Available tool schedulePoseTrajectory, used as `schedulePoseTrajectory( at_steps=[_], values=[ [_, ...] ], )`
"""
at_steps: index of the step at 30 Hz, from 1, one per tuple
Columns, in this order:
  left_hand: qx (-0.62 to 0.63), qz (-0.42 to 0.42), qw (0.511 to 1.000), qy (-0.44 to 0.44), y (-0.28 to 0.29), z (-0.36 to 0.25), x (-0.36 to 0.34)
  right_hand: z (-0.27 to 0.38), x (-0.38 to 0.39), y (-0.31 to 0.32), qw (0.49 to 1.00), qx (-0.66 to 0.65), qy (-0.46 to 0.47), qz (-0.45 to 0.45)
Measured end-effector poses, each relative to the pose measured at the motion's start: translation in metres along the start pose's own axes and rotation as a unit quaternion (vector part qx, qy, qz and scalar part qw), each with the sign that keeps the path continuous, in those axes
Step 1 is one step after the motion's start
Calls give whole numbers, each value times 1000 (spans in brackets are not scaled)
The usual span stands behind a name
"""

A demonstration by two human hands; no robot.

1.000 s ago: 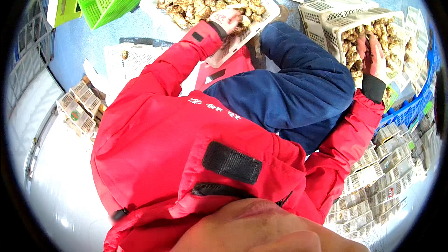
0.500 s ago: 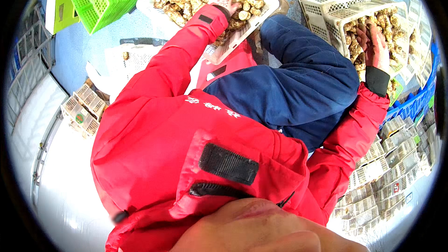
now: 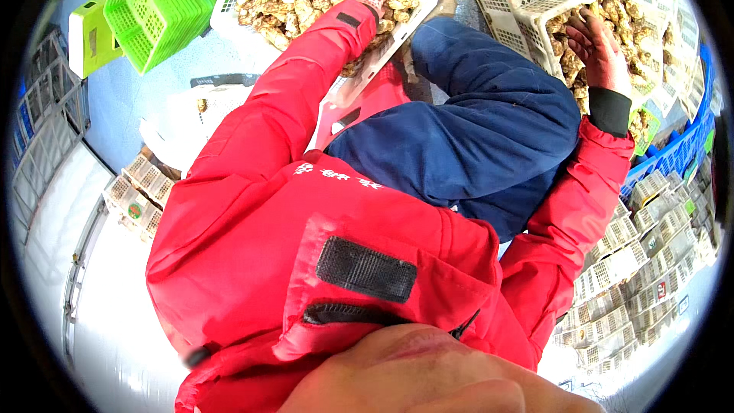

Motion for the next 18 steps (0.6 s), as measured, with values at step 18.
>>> schedulePoseTrajectory(
  at_steps=[18],
  values=[
    [916, -20, 400, -25, 81, -37, 107, -13, 51, -123, 990, 17, 64, 123]
  ],
)
Point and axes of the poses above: each hand's wrist, its own x-axis away from the middle knuckle, its own y-axis out of the back of the hand, z = x × y, the point moved 4 cm from there along -x, towards the middle knuckle, and after that the axes turned 12 degrees about -x, right-handed, at the moved point
